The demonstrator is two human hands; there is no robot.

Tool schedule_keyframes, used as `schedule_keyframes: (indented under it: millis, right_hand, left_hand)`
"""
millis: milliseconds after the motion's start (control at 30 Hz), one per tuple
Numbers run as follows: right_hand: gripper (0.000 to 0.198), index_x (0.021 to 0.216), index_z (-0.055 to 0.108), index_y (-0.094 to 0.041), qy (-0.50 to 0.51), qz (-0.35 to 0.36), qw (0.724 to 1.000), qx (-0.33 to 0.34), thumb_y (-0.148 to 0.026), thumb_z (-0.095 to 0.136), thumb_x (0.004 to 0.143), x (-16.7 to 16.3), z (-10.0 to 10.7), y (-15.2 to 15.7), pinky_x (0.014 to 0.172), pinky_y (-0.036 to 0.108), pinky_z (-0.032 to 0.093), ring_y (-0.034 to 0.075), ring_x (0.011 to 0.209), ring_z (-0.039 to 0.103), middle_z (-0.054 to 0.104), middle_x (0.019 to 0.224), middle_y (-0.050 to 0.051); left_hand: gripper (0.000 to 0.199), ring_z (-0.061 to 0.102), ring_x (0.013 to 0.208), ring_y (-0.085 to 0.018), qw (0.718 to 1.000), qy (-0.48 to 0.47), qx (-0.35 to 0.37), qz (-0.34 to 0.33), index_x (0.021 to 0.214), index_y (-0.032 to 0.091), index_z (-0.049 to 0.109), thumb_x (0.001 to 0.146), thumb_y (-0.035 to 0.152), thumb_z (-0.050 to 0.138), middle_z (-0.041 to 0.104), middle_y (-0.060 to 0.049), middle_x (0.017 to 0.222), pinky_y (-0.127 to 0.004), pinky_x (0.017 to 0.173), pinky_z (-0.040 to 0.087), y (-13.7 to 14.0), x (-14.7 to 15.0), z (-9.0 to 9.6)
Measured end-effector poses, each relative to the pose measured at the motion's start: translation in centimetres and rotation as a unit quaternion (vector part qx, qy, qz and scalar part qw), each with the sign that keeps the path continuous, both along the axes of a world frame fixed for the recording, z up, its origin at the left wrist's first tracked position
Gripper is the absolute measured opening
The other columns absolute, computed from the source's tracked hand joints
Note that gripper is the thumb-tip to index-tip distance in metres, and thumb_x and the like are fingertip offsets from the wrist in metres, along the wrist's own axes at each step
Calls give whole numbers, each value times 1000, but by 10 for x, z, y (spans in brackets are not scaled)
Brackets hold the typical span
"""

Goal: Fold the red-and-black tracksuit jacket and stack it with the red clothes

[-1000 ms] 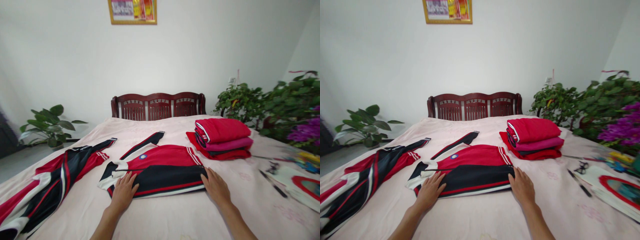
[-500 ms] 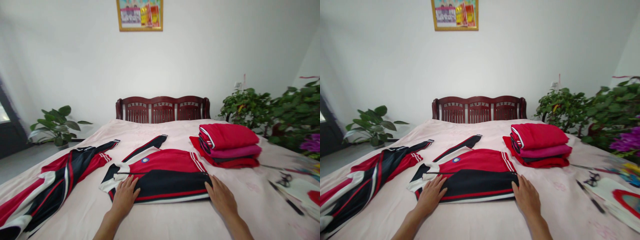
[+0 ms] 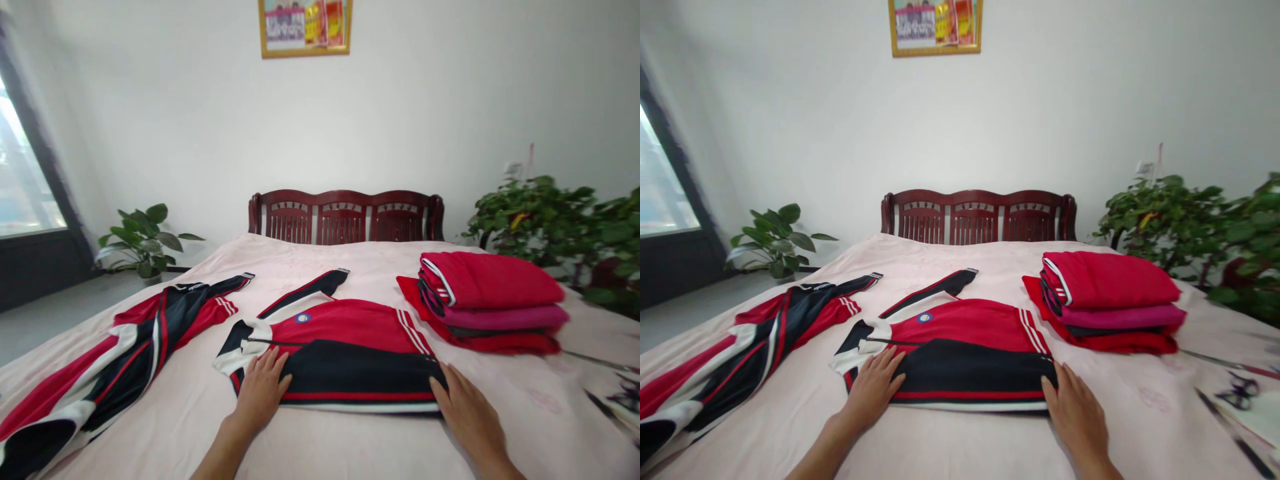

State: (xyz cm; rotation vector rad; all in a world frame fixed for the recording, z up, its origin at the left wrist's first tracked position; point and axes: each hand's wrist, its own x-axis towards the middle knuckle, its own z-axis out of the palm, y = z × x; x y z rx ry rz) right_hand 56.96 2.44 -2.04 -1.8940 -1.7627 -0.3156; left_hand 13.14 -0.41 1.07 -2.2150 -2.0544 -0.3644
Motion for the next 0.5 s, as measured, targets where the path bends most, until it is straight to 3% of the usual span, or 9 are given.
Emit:
schedule_keyframes:
  millis: [500]
  right_hand:
    - [49,127,62,-24,2,21,1000,-8,-41,42,86,6,-2,1,103,55,47,37,126,56,65,131,14]
  left_hand:
    - [49,44,141,-29,1000,9,-1,13,144,25,53,97,37,46,48,-10,154,-52,118,29,1,5,-1]
